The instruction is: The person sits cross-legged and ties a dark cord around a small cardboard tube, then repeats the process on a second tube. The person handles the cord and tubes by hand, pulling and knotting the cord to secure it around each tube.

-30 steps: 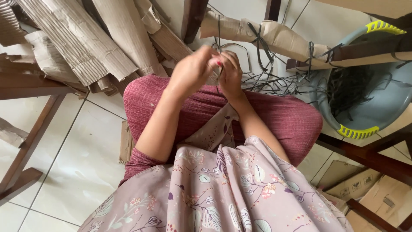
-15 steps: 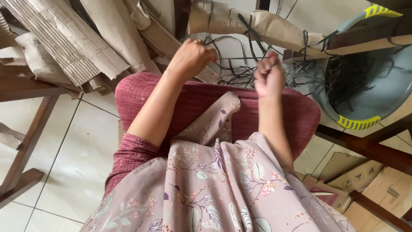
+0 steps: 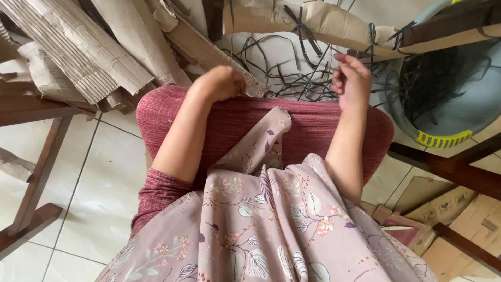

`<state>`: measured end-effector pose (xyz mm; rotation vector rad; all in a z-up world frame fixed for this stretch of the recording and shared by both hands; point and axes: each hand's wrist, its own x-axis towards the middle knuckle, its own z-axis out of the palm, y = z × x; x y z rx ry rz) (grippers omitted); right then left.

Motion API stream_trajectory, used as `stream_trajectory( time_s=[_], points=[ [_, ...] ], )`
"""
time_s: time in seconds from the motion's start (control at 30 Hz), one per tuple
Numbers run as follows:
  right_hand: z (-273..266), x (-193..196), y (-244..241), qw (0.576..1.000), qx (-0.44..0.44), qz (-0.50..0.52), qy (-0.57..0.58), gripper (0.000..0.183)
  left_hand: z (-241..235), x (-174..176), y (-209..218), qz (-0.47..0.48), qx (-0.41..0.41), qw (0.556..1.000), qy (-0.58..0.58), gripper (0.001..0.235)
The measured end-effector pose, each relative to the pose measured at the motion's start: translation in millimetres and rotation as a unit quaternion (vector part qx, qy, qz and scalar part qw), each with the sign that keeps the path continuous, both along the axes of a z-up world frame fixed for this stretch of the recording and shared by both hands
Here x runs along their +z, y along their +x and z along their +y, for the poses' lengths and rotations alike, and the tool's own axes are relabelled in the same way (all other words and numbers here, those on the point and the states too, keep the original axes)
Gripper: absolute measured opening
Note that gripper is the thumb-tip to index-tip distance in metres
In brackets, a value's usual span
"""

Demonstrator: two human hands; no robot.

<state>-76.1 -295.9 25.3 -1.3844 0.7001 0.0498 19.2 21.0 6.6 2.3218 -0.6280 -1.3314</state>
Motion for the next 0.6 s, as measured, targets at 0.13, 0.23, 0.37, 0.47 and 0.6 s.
stream_trajectory(
  time_s=[0.13, 0.23, 0.37, 0.47, 0.6],
  points=[
    [-16, -74, -5, 0.947, 0.085, 0.061, -0.305, 0.029, -36, -72, -34, 0.000, -0.022, 0.998, -0.055, 0.025],
    [-2, -125, -2, 0.805, 0.222, 0.099, -0.541, 0.018, -68, -153, -69, -0.068, -0.072, 0.992, -0.075, 0.030],
    [56, -152, 31, 0.837, 0.228, 0.034, -0.496, 0.018, -94, -236, -123, -0.177, -0.104, 0.977, -0.052, 0.029],
    [83, -161, 65, 0.839, 0.292, 0.011, -0.459, 0.037, -95, -220, -117, -0.209, -0.109, 0.971, -0.030, 0.029],
    [103, -162, 100, 0.763, 0.367, 0.012, -0.532, 0.033, -98, -234, -117, -0.142, -0.116, 0.983, 0.002, 0.037]
  ],
)
